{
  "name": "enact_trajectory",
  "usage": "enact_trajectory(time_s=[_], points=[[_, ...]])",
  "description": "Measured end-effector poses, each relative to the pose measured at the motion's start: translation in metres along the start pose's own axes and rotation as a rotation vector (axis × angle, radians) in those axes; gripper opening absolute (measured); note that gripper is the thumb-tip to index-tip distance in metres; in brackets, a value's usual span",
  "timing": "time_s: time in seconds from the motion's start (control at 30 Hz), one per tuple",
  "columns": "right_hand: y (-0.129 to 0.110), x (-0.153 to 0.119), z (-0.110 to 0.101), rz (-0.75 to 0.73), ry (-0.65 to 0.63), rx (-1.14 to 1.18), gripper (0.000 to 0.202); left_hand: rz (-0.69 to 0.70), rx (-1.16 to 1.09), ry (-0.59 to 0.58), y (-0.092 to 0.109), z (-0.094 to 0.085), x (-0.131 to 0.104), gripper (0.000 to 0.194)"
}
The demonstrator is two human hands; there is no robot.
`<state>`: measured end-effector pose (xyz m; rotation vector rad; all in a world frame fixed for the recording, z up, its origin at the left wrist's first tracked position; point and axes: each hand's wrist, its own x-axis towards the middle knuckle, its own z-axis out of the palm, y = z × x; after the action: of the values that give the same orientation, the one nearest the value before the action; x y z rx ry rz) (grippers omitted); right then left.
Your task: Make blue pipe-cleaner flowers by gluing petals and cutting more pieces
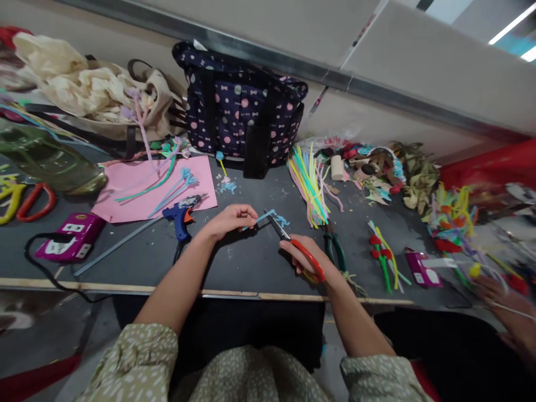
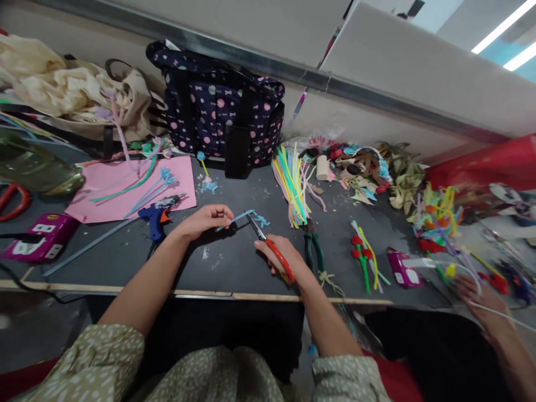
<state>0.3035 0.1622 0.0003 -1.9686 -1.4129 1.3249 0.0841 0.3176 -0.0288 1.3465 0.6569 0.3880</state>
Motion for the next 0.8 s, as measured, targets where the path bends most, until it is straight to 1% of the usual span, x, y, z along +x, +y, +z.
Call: enact_trajectory(time_s=[0.1,0.2,0.3,0.4,0.47,0.6,0.7,0.8], points=[[0.0,-0.004,0.002,-0.018,0.037,-0.023,0.044,0.031,-0.062,0.092,0.001,-0.002,0.0,0.023],[0.007,-0.008,0.004,-0.06,0.057,-0.013,0.038,0.053,-0.091,0.131,0.001,-0.002,0.0,0.025],[0.017,-0.014,0.007,-0.118,0.068,0.04,0.03,0.058,-0.09,0.125,-0.001,-0.001,0.001,0.028],[0.022,-0.023,0.006,-0.108,0.045,0.122,0.028,0.065,-0.086,0.11,-0.003,0.001,0.001,0.029],[0.021,-0.03,0.004,-0.101,0.03,0.136,0.029,0.068,-0.088,0.103,-0.003,0.002,0.0,0.029],[0.01,-0.041,-0.003,-0.088,0.012,0.062,0.034,0.072,-0.088,0.092,-0.002,0.003,0.0,0.028],[0.005,-0.041,-0.005,-0.074,-0.028,0.035,0.035,0.079,-0.082,0.082,-0.003,0.003,0.0,0.027],[0.003,-0.037,-0.003,-0.052,-0.027,0.045,0.036,0.083,-0.08,0.068,-0.004,0.003,0.0,0.027]])
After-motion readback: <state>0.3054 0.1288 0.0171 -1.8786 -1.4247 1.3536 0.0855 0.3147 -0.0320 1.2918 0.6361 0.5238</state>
